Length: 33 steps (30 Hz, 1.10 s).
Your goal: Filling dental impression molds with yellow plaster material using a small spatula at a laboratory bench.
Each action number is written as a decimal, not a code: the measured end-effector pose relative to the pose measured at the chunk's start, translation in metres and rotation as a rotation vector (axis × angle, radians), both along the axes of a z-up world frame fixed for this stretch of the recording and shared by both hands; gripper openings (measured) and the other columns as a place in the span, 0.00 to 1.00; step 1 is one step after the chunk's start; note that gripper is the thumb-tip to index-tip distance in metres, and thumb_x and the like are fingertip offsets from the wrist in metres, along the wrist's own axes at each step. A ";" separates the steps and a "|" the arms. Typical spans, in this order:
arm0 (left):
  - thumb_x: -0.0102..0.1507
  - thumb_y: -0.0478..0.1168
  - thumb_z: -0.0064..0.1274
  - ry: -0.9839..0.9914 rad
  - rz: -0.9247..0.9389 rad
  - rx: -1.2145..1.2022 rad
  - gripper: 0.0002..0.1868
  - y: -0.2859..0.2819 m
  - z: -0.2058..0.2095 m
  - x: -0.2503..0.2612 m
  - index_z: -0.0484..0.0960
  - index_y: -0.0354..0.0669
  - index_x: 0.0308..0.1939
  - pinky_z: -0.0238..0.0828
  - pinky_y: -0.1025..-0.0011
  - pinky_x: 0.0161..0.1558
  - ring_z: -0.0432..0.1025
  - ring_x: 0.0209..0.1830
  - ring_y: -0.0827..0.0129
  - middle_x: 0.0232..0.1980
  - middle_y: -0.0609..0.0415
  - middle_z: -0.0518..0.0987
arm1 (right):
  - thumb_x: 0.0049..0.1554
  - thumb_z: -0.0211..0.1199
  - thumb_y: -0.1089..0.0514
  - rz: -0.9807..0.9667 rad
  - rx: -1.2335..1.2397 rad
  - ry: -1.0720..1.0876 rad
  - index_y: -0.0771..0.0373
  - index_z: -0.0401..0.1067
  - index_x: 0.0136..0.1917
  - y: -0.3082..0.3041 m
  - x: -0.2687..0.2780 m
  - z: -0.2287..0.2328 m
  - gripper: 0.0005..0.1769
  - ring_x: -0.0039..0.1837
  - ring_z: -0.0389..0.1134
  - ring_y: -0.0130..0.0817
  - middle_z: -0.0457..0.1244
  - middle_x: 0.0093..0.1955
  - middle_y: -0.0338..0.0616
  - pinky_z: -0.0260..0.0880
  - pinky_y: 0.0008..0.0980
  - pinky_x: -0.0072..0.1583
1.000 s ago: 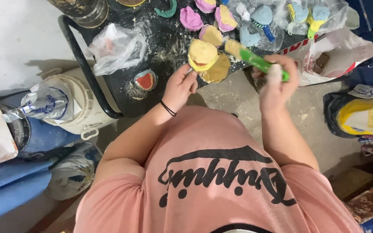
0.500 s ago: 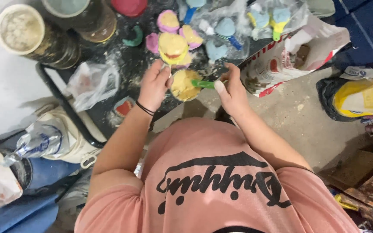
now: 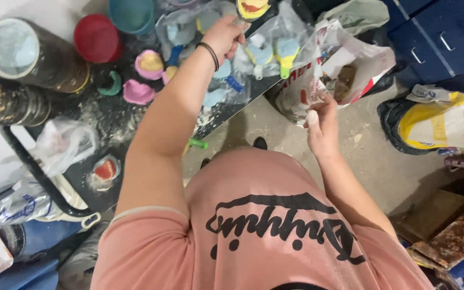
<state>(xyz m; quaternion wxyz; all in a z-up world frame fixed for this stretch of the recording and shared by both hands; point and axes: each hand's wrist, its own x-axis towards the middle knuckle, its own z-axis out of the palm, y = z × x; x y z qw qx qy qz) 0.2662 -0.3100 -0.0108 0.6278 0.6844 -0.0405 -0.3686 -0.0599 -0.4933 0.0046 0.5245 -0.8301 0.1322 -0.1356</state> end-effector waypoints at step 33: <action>0.71 0.45 0.55 -0.015 -0.001 0.479 0.14 -0.023 0.013 0.025 0.76 0.39 0.38 0.59 0.78 0.19 0.60 0.15 0.78 0.27 0.54 0.78 | 0.72 0.43 0.41 0.010 -0.061 -0.009 0.67 0.50 0.76 -0.074 0.033 -0.009 0.31 0.39 0.64 0.36 0.61 0.52 0.50 0.66 0.35 0.46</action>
